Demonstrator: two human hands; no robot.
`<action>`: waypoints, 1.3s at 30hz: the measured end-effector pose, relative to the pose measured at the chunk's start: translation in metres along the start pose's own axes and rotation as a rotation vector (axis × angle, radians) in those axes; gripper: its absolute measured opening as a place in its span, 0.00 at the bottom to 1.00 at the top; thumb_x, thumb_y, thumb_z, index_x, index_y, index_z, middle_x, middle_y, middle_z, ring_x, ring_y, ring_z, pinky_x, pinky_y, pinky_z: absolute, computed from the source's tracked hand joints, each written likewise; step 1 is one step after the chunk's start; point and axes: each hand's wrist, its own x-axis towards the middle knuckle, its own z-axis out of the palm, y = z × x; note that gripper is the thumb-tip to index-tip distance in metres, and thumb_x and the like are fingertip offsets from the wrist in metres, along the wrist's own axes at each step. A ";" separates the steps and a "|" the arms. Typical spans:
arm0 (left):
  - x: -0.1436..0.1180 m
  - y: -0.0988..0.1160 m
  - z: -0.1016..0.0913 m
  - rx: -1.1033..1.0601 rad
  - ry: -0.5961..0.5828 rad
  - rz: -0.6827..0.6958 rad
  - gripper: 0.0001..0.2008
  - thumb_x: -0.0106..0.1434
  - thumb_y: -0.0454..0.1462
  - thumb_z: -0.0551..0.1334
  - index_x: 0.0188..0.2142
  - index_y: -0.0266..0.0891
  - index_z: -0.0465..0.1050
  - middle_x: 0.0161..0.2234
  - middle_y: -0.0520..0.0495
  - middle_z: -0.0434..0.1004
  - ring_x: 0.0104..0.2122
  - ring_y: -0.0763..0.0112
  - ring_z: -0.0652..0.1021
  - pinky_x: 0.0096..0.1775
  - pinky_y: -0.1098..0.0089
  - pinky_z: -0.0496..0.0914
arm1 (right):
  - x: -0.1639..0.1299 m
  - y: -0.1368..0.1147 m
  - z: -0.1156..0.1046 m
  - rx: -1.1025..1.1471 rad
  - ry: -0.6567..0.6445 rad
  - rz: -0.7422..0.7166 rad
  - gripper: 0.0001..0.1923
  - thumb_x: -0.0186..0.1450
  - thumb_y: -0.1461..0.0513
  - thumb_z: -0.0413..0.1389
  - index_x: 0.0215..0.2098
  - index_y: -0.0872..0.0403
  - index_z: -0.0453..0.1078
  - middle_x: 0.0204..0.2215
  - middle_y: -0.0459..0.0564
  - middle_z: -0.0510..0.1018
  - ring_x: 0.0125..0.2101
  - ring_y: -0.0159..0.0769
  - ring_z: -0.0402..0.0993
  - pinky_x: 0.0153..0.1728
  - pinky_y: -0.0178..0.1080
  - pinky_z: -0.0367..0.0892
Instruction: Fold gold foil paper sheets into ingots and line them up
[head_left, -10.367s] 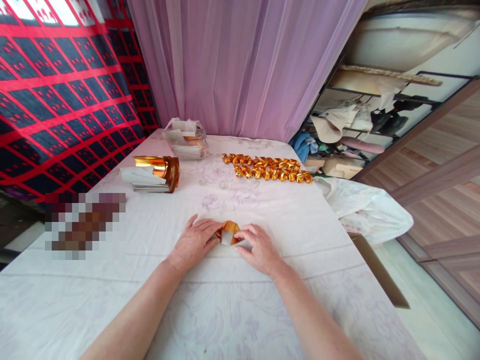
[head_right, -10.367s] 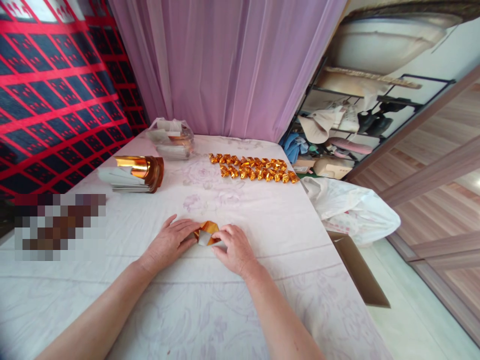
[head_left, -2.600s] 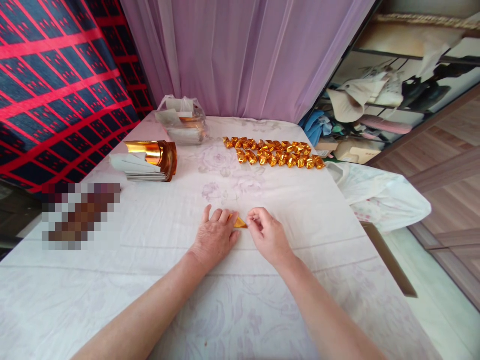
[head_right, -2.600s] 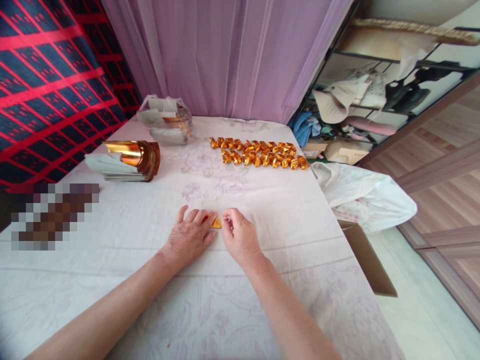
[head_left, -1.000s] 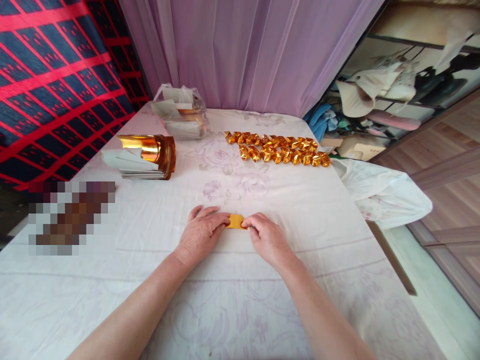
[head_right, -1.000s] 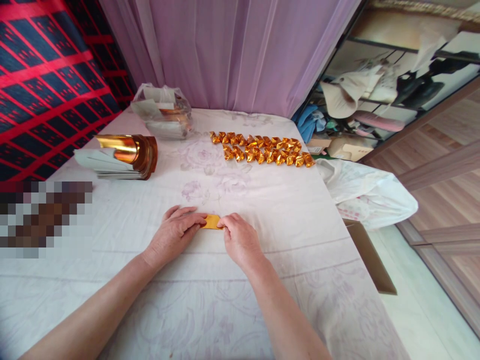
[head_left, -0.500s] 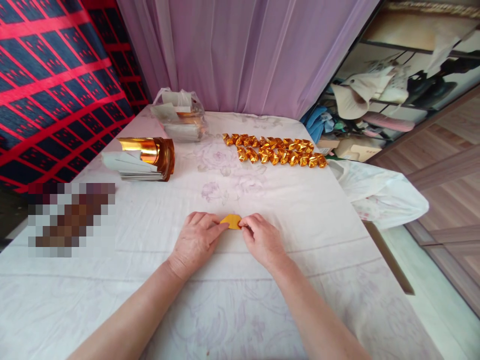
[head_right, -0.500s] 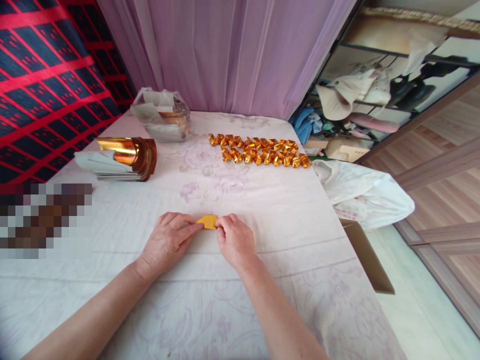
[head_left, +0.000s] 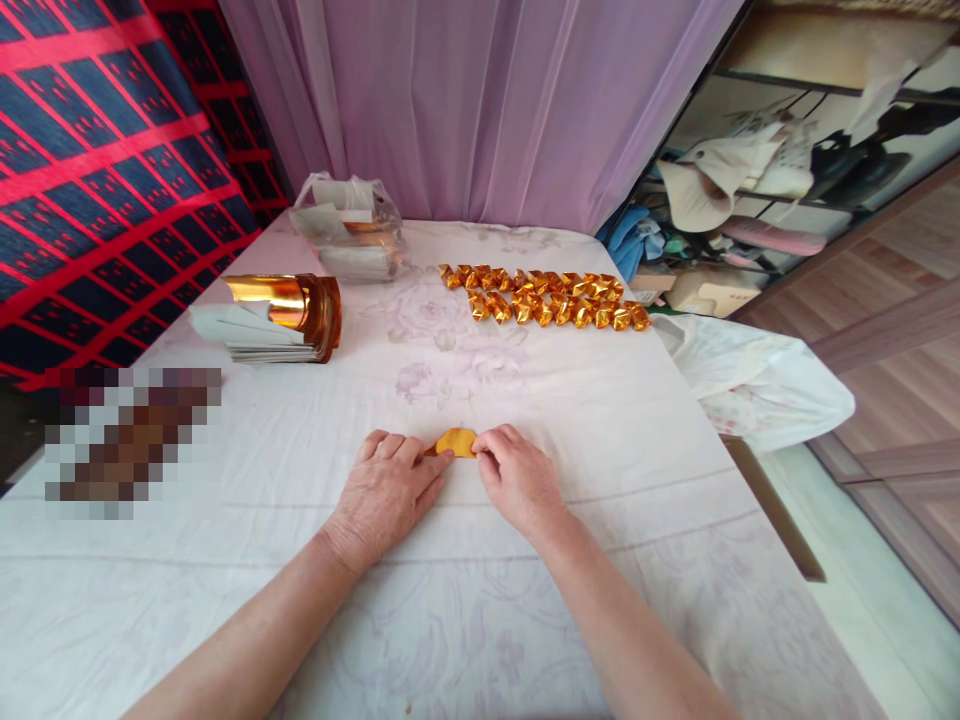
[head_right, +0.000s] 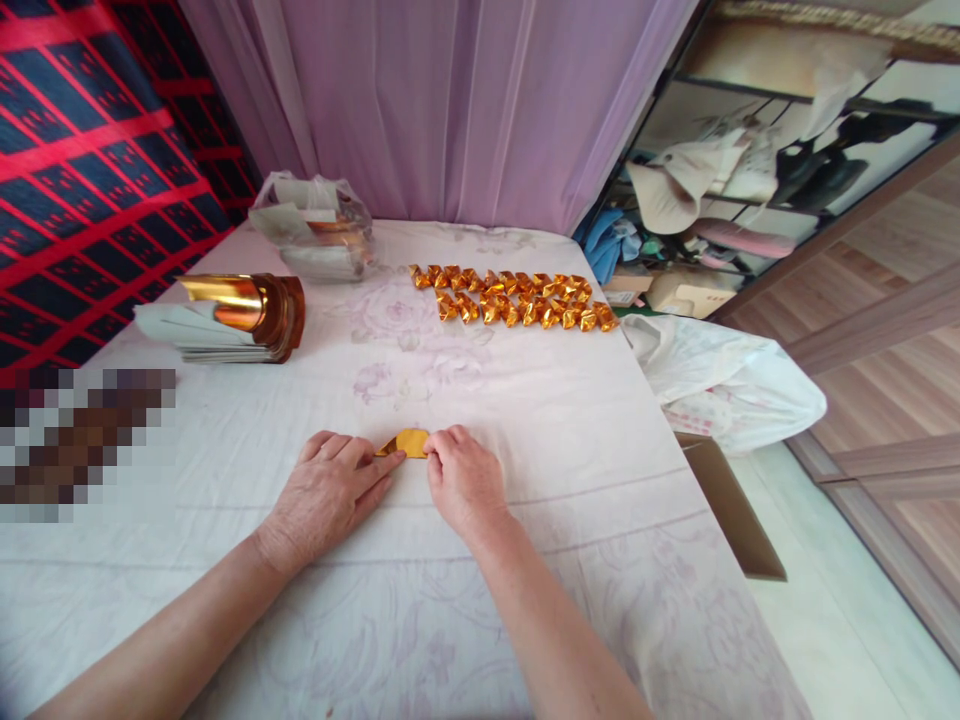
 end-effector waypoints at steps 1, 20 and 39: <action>-0.001 -0.001 0.000 -0.006 0.000 -0.003 0.14 0.69 0.41 0.57 0.51 0.48 0.77 0.33 0.46 0.73 0.35 0.60 0.72 0.45 0.53 0.64 | 0.000 0.000 0.000 0.001 -0.001 0.000 0.10 0.64 0.69 0.52 0.38 0.50 0.72 0.38 0.48 0.76 0.35 0.34 0.72 0.33 0.35 0.60; -0.017 -0.017 -0.001 -0.122 0.026 -0.112 0.15 0.69 0.43 0.56 0.51 0.49 0.77 0.36 0.46 0.73 0.36 0.61 0.72 0.45 0.55 0.64 | 0.000 0.002 0.002 0.003 0.028 -0.016 0.11 0.63 0.69 0.51 0.37 0.50 0.72 0.37 0.48 0.76 0.34 0.34 0.72 0.32 0.35 0.60; -0.016 -0.015 0.000 -0.173 0.016 -0.109 0.15 0.70 0.42 0.55 0.50 0.45 0.77 0.36 0.45 0.73 0.36 0.61 0.72 0.44 0.55 0.64 | 0.034 -0.021 0.015 0.158 -0.009 -0.003 0.04 0.64 0.65 0.57 0.30 0.52 0.71 0.30 0.44 0.77 0.27 0.29 0.69 0.31 0.33 0.59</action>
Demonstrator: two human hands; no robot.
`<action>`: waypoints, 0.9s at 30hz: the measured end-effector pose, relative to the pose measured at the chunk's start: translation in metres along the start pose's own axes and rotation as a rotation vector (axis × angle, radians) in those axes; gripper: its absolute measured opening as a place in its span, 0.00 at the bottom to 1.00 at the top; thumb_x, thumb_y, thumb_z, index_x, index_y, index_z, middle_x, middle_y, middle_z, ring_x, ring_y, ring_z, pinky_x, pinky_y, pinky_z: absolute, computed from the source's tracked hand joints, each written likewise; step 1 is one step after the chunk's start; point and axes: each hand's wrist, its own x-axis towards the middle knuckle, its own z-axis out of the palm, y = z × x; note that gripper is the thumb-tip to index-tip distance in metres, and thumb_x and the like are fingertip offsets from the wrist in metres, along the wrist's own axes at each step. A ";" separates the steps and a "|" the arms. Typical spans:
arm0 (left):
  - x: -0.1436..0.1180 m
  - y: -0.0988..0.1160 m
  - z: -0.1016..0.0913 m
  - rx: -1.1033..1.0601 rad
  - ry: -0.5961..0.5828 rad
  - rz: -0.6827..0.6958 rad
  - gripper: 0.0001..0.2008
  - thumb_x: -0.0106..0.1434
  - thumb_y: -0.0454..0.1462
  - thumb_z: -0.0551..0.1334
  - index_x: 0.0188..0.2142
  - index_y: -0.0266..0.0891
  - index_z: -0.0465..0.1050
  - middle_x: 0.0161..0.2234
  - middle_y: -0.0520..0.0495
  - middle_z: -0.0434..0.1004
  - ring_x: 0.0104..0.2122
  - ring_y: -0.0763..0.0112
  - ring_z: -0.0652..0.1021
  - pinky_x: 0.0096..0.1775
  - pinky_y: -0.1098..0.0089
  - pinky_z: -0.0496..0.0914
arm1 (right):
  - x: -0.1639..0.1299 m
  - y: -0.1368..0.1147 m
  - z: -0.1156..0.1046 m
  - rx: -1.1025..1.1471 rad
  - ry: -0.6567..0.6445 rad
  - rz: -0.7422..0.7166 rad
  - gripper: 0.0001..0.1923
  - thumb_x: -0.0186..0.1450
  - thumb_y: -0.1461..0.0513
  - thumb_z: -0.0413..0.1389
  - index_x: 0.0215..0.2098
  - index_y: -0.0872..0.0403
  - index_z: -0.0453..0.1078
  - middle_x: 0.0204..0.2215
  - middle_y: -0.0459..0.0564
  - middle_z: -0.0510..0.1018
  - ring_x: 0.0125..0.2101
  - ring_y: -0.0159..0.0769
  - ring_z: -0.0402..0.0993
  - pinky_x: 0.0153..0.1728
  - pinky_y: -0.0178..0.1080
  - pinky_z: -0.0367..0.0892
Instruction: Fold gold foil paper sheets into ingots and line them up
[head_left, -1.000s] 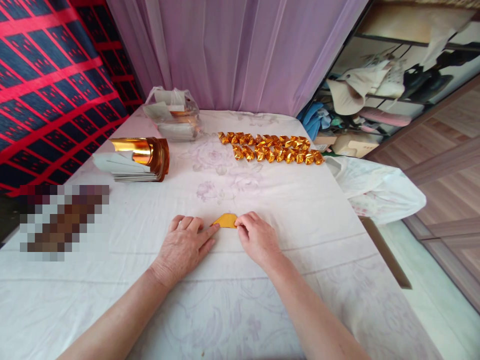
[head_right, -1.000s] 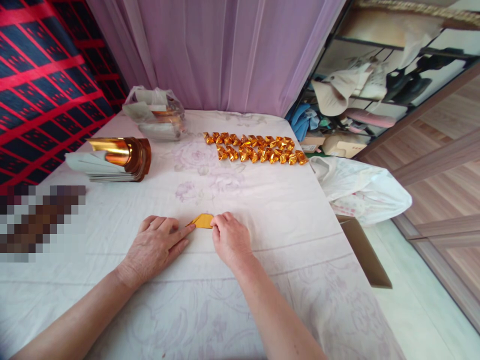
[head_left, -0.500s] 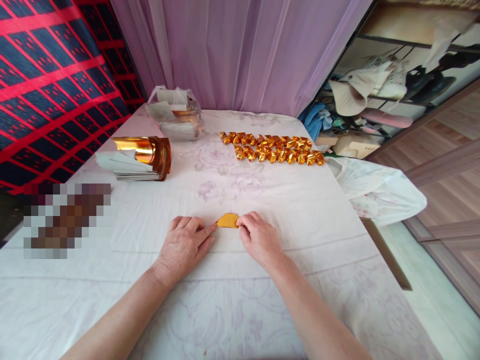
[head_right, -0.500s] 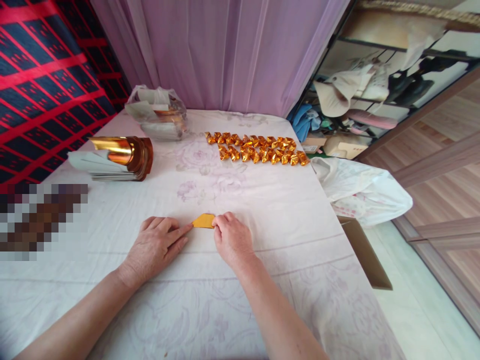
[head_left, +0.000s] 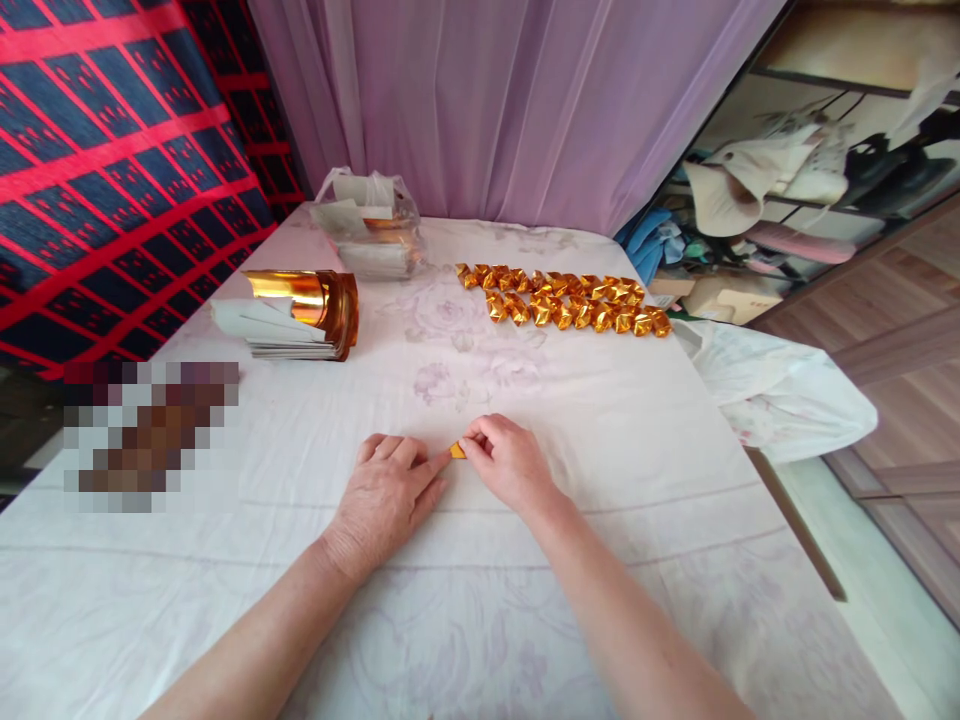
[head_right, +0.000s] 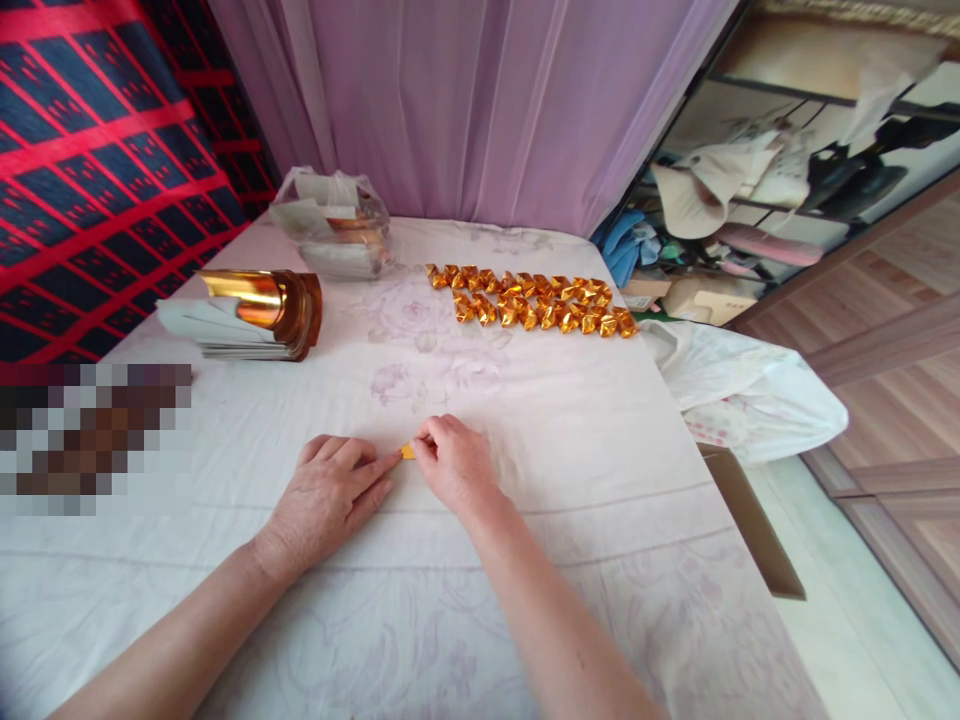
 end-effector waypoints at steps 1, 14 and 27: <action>0.000 0.000 0.000 -0.005 -0.004 -0.002 0.15 0.70 0.42 0.55 0.50 0.45 0.77 0.36 0.46 0.74 0.37 0.61 0.72 0.44 0.55 0.64 | -0.001 -0.001 0.001 -0.010 0.007 0.015 0.04 0.64 0.63 0.58 0.30 0.52 0.71 0.30 0.44 0.77 0.26 0.29 0.69 0.31 0.33 0.59; 0.003 0.002 0.003 -0.054 0.004 -0.082 0.15 0.72 0.40 0.52 0.46 0.44 0.78 0.36 0.46 0.76 0.36 0.63 0.73 0.44 0.57 0.64 | 0.000 -0.008 0.005 -0.095 0.021 0.100 0.05 0.62 0.61 0.60 0.29 0.50 0.69 0.28 0.44 0.77 0.28 0.32 0.73 0.29 0.34 0.57; 0.003 0.002 0.005 -0.064 0.009 -0.097 0.15 0.72 0.40 0.52 0.46 0.45 0.78 0.36 0.47 0.75 0.37 0.62 0.73 0.44 0.57 0.63 | 0.005 0.003 0.010 -0.121 0.114 0.085 0.04 0.64 0.64 0.54 0.32 0.51 0.69 0.28 0.45 0.75 0.30 0.33 0.71 0.29 0.33 0.57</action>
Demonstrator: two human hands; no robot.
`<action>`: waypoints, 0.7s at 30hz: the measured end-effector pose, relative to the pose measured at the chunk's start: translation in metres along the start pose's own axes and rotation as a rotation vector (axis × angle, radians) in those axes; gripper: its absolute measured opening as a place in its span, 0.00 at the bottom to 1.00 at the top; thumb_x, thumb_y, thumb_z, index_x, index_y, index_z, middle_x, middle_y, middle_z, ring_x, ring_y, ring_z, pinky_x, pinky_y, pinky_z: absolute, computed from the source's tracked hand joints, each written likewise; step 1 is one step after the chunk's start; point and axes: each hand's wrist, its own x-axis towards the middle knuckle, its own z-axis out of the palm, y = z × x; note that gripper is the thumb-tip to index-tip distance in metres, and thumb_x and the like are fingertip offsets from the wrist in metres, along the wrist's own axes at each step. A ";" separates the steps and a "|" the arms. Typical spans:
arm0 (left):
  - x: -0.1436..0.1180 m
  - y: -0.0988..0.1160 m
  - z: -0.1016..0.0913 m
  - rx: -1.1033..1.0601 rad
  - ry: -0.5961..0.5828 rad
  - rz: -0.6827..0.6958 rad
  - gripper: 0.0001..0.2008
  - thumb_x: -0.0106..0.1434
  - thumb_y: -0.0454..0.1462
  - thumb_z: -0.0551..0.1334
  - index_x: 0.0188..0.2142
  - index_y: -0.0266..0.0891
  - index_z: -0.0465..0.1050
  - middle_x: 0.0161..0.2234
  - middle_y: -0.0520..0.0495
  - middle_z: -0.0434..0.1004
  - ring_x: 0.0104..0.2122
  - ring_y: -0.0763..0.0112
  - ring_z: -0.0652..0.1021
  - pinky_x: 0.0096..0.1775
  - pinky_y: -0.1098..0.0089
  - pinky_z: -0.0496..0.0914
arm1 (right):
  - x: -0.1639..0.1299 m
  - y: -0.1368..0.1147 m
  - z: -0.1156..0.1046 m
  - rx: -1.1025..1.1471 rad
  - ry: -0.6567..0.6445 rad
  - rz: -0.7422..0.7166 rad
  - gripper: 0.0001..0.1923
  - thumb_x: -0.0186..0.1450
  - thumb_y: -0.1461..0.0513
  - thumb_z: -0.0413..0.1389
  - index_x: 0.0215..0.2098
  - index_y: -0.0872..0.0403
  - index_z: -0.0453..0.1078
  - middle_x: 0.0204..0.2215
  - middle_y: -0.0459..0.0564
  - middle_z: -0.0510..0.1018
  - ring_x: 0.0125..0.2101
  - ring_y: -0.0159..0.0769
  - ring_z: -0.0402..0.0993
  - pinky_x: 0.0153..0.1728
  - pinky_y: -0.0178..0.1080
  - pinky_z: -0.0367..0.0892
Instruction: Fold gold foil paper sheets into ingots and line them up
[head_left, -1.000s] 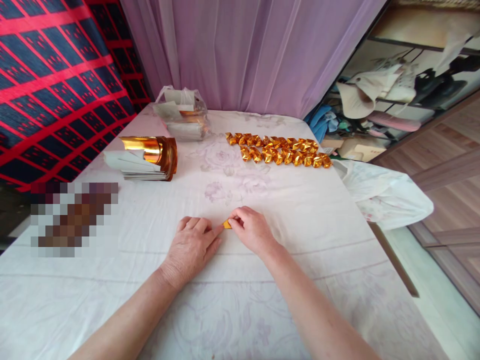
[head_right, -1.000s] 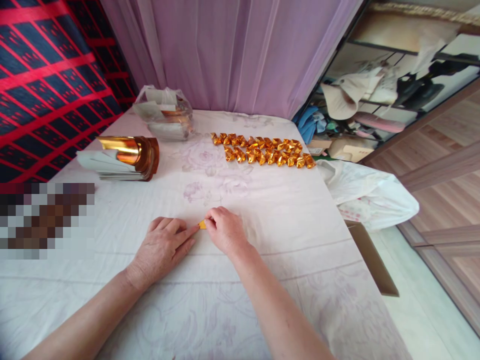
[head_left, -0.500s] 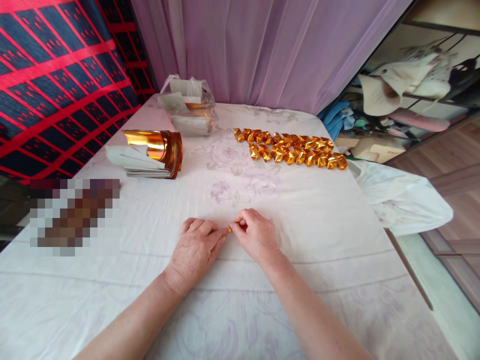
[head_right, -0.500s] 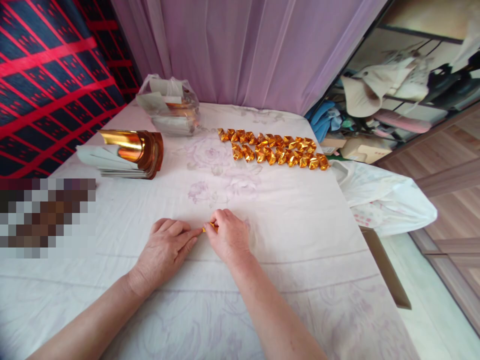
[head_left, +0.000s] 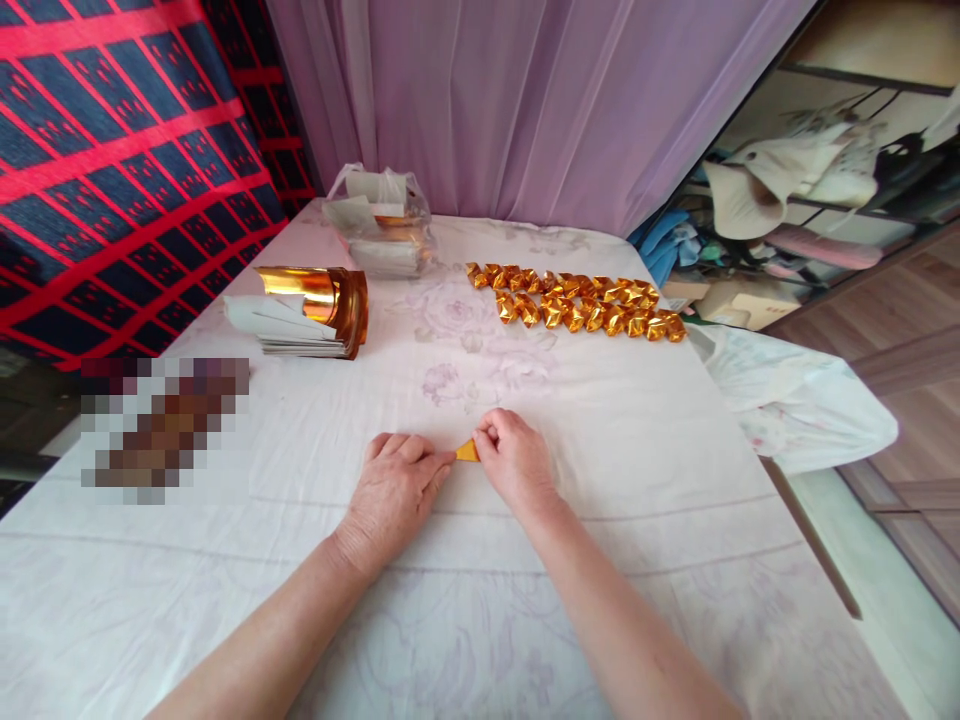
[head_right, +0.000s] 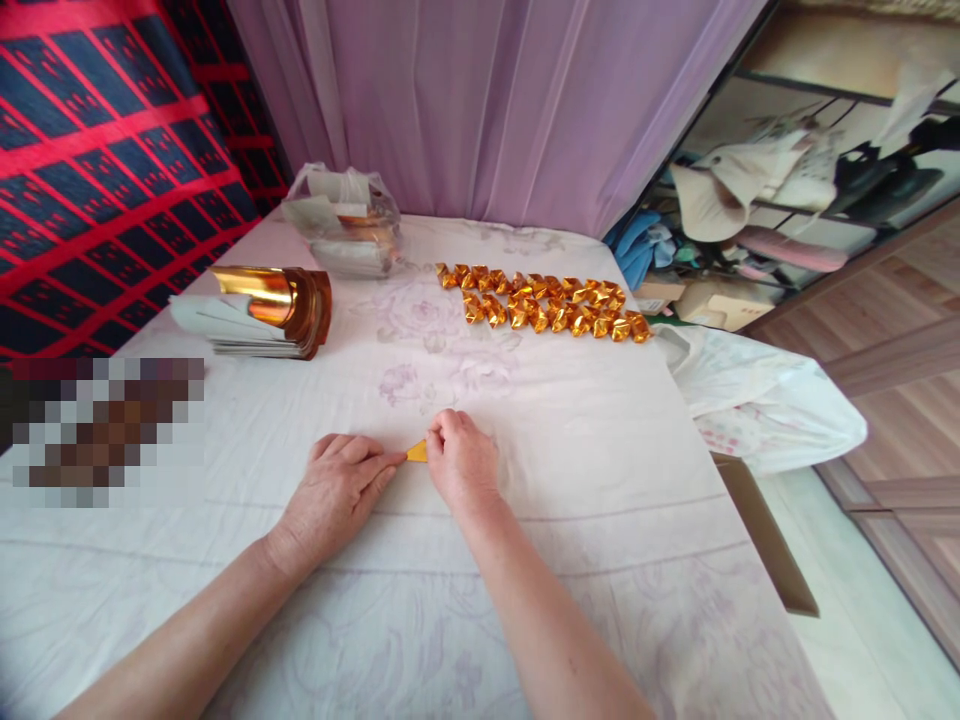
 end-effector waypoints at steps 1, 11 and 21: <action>0.000 0.000 0.000 0.001 0.002 0.000 0.15 0.72 0.40 0.52 0.46 0.45 0.78 0.36 0.47 0.75 0.37 0.62 0.73 0.44 0.57 0.62 | 0.000 0.001 0.001 -0.007 0.014 -0.006 0.04 0.64 0.65 0.53 0.32 0.51 0.69 0.28 0.45 0.75 0.30 0.33 0.71 0.29 0.34 0.57; 0.000 -0.003 0.006 0.033 0.028 -0.004 0.16 0.72 0.40 0.52 0.45 0.44 0.79 0.36 0.46 0.75 0.38 0.61 0.73 0.43 0.57 0.62 | -0.002 0.015 0.002 0.252 0.104 -0.078 0.03 0.63 0.62 0.53 0.31 0.51 0.68 0.27 0.45 0.75 0.27 0.32 0.72 0.31 0.33 0.64; -0.001 -0.003 0.005 0.058 0.035 0.048 0.13 0.70 0.39 0.55 0.47 0.45 0.78 0.36 0.46 0.75 0.38 0.61 0.72 0.44 0.56 0.62 | -0.046 0.004 -0.005 -0.255 0.059 -0.335 0.18 0.67 0.65 0.52 0.53 0.50 0.73 0.38 0.53 0.76 0.38 0.40 0.71 0.40 0.41 0.66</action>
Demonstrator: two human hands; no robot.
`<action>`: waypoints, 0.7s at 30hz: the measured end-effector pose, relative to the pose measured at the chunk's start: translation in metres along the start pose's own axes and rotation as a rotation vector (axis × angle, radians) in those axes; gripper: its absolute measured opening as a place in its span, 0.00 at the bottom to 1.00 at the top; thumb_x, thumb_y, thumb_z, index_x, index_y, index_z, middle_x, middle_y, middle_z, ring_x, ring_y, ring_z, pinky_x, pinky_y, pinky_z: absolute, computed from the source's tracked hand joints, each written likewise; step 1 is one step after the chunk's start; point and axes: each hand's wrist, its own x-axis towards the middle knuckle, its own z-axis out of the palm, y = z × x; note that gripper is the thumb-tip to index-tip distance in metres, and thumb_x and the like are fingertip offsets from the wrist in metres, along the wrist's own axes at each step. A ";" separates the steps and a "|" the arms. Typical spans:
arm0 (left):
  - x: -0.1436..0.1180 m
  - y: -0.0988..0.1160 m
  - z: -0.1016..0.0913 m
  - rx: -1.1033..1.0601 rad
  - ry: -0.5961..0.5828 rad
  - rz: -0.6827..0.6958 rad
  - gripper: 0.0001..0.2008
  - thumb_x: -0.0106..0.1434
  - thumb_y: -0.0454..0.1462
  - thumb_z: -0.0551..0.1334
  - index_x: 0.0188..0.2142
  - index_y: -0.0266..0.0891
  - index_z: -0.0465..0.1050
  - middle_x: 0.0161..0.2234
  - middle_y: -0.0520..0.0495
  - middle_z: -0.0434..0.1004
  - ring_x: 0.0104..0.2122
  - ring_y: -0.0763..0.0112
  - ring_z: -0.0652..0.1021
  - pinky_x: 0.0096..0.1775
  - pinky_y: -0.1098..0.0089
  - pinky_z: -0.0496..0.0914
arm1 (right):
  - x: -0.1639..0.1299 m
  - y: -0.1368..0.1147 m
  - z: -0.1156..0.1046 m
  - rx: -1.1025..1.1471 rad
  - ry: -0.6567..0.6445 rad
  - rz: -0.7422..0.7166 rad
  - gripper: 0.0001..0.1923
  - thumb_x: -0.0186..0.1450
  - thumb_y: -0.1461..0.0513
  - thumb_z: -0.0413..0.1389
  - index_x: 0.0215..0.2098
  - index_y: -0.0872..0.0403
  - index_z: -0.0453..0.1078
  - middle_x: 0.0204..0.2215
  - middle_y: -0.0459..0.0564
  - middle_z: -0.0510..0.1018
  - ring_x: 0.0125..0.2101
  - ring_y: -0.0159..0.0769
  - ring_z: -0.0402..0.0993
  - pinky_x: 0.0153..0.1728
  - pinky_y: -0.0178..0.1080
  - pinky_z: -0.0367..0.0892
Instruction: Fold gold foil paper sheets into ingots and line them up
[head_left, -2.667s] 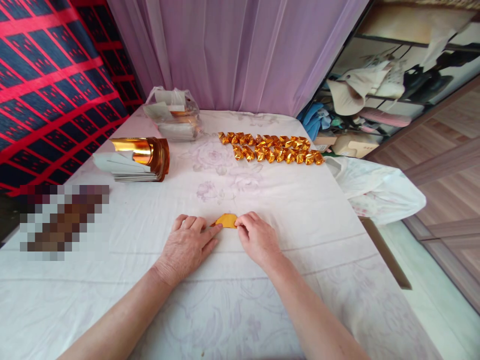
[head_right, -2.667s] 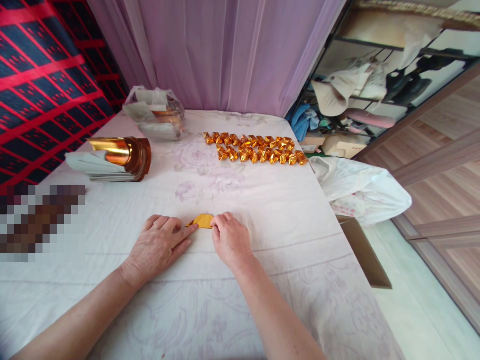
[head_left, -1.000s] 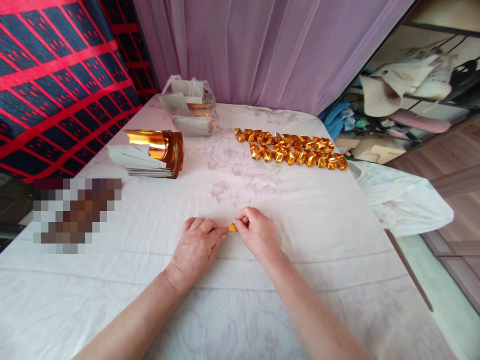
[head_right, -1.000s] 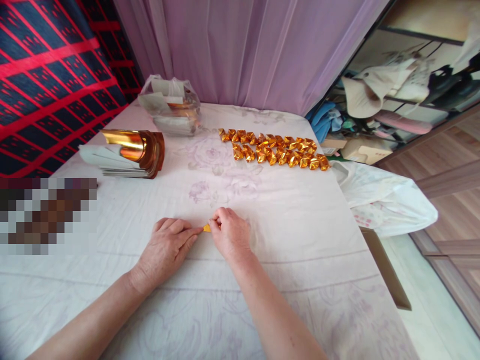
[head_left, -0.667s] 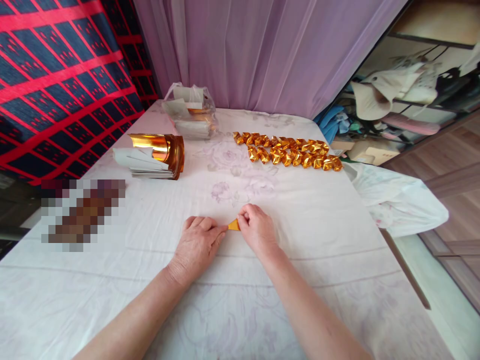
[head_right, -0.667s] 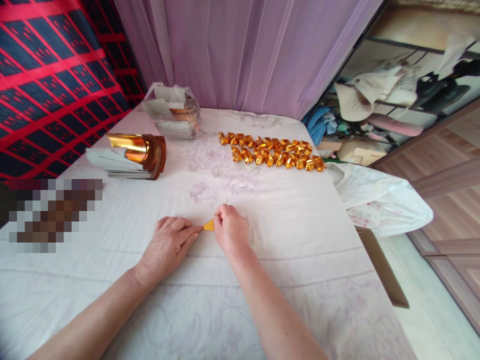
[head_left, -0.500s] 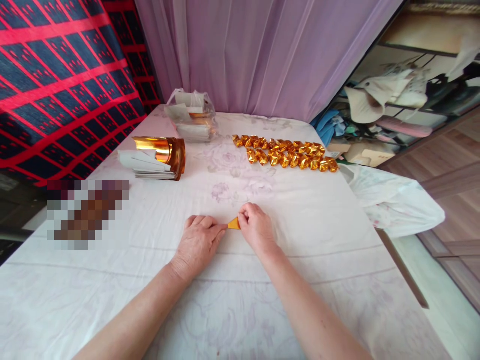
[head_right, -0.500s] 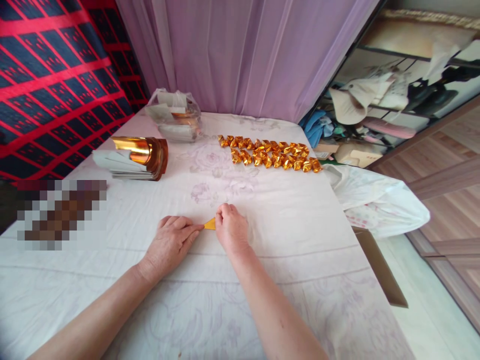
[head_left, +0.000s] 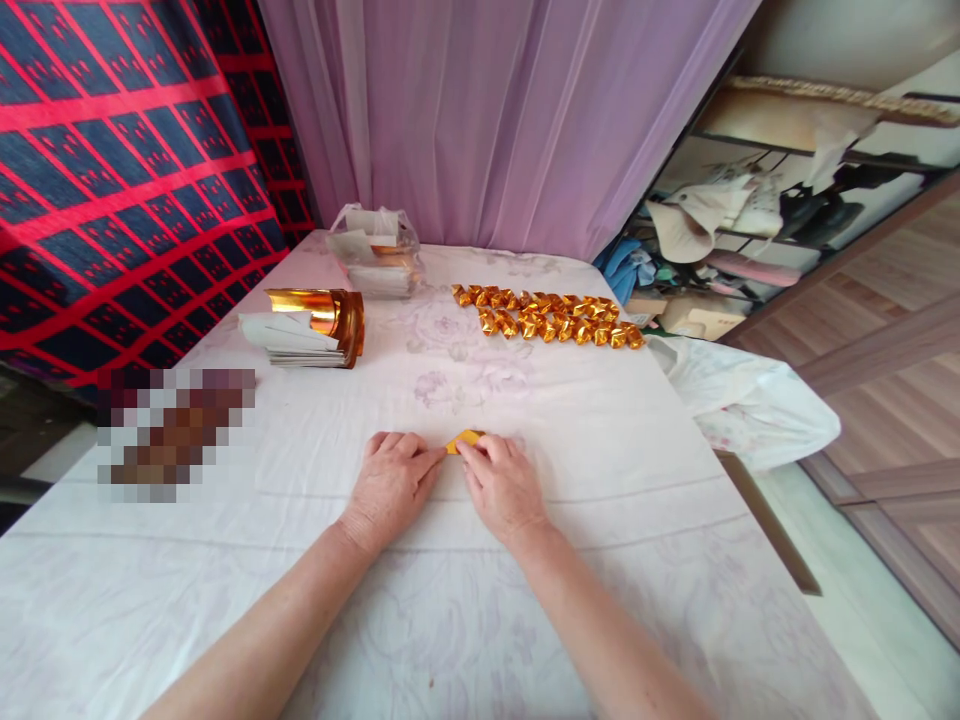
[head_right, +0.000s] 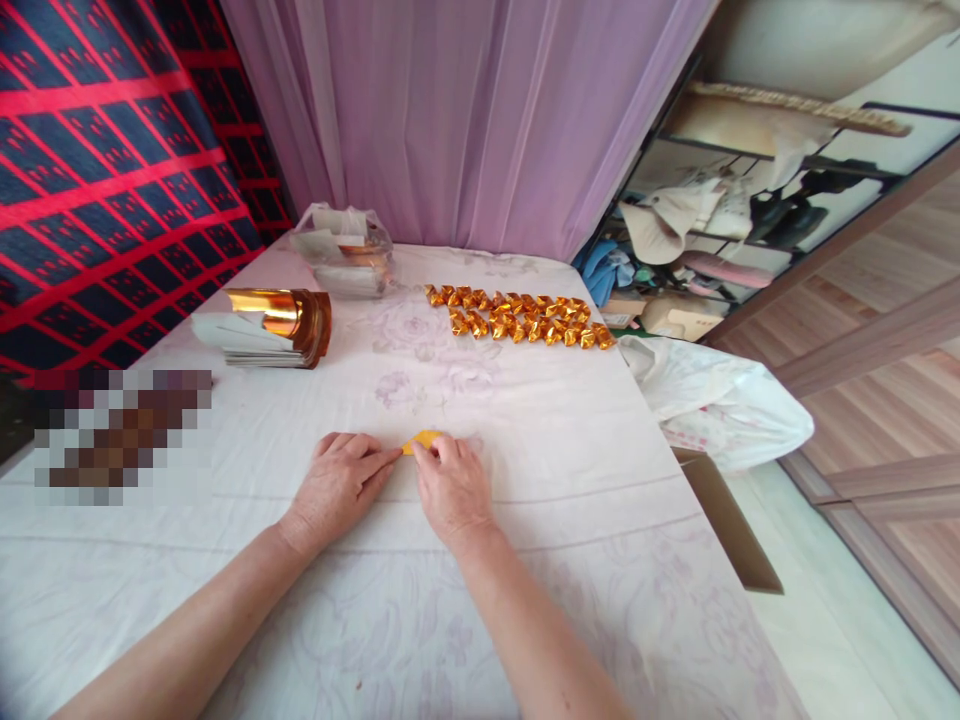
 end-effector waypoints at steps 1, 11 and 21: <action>0.000 0.000 0.000 0.003 -0.002 0.002 0.13 0.70 0.38 0.55 0.47 0.45 0.78 0.36 0.46 0.75 0.38 0.60 0.72 0.44 0.56 0.62 | 0.001 -0.004 -0.001 -0.038 -0.041 0.011 0.19 0.67 0.65 0.52 0.55 0.48 0.72 0.39 0.52 0.75 0.38 0.40 0.70 0.39 0.41 0.66; 0.000 -0.001 0.000 0.002 0.000 -0.002 0.13 0.68 0.37 0.57 0.48 0.45 0.78 0.36 0.46 0.75 0.38 0.61 0.73 0.44 0.56 0.63 | 0.007 -0.012 -0.007 -0.089 -0.185 0.099 0.23 0.66 0.65 0.53 0.58 0.45 0.68 0.44 0.53 0.73 0.42 0.42 0.69 0.41 0.42 0.65; 0.003 -0.002 0.000 -0.011 0.006 -0.048 0.13 0.69 0.38 0.56 0.45 0.47 0.79 0.36 0.46 0.76 0.38 0.61 0.73 0.44 0.56 0.63 | 0.008 -0.003 0.002 0.079 -0.043 0.161 0.19 0.64 0.67 0.50 0.52 0.53 0.72 0.41 0.56 0.75 0.41 0.42 0.72 0.43 0.42 0.68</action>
